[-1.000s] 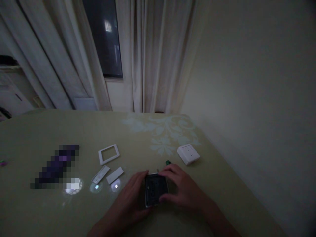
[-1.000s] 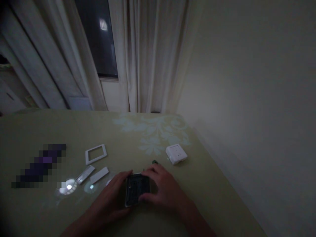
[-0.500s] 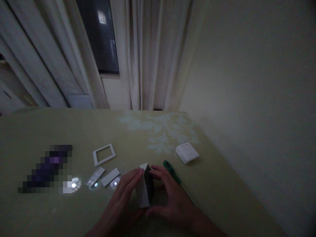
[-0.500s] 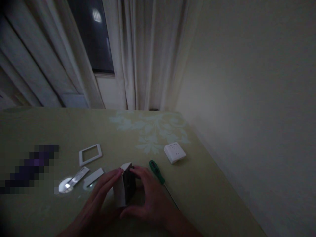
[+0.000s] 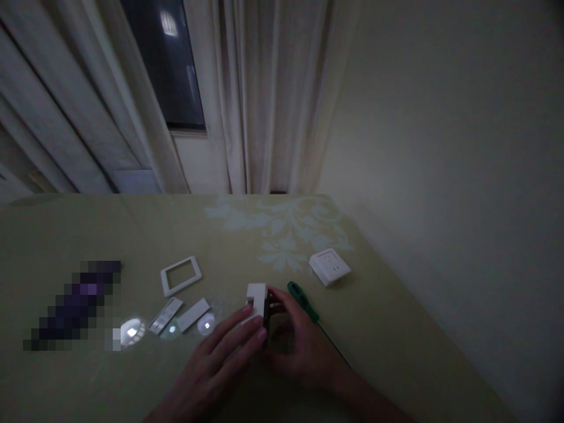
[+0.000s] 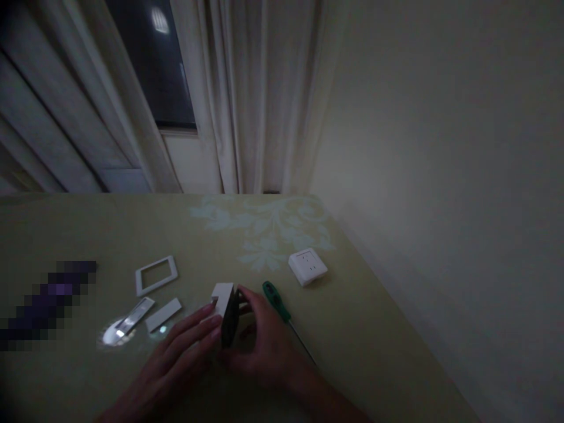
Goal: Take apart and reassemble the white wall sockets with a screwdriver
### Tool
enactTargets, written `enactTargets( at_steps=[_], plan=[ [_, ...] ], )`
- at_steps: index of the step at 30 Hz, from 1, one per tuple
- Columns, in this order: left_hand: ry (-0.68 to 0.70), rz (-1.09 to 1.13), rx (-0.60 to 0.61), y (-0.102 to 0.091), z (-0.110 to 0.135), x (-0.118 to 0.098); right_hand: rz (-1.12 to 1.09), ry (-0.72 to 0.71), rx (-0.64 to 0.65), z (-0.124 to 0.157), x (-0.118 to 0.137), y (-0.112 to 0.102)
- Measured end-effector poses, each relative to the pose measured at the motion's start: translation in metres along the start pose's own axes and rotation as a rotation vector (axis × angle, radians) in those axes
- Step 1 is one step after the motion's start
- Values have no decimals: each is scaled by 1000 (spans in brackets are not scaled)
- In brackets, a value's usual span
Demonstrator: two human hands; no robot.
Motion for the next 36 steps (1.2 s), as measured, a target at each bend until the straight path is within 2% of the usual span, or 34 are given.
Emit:
enactTargets(
  at_steps=[6, 10, 15, 23, 26, 29, 31, 34, 36],
  plan=[
    [-60, 13, -38, 3, -1, 0, 88, -79, -81, 2, 2, 5],
    [-85, 59, -104, 7, -3, 0, 136, -79, -84, 3, 5, 5],
    [-103, 78, -106, 7, -5, -2, 261, -122, -75, 6, 12, 4],
    [-232, 108, -128, 4, -4, -3, 371, -200, -58, 9, 19, 1],
    [-363, 221, -134, 5, -2, 1, 379, -181, -43, 9, 20, -2],
    [-552, 430, -140, 7, -4, 5, 388, -181, -59, 6, 20, -10],
    [-621, 550, -116, 8, -9, 4, 418, -167, -111, 2, 19, -21],
    [-643, 654, -48, 6, -16, 2, 552, -82, -280, -4, 12, -45],
    [-625, 706, -11, 3, -18, -2, 679, 2, -337, -8, 4, -59]
  ],
)
Point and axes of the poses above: each hand's wrist, its own z-axis away from the middle knuckle, its own y-axis out of the palm, x = y × z, the point moved 3 cm from there along -z, towards the middle knuckle
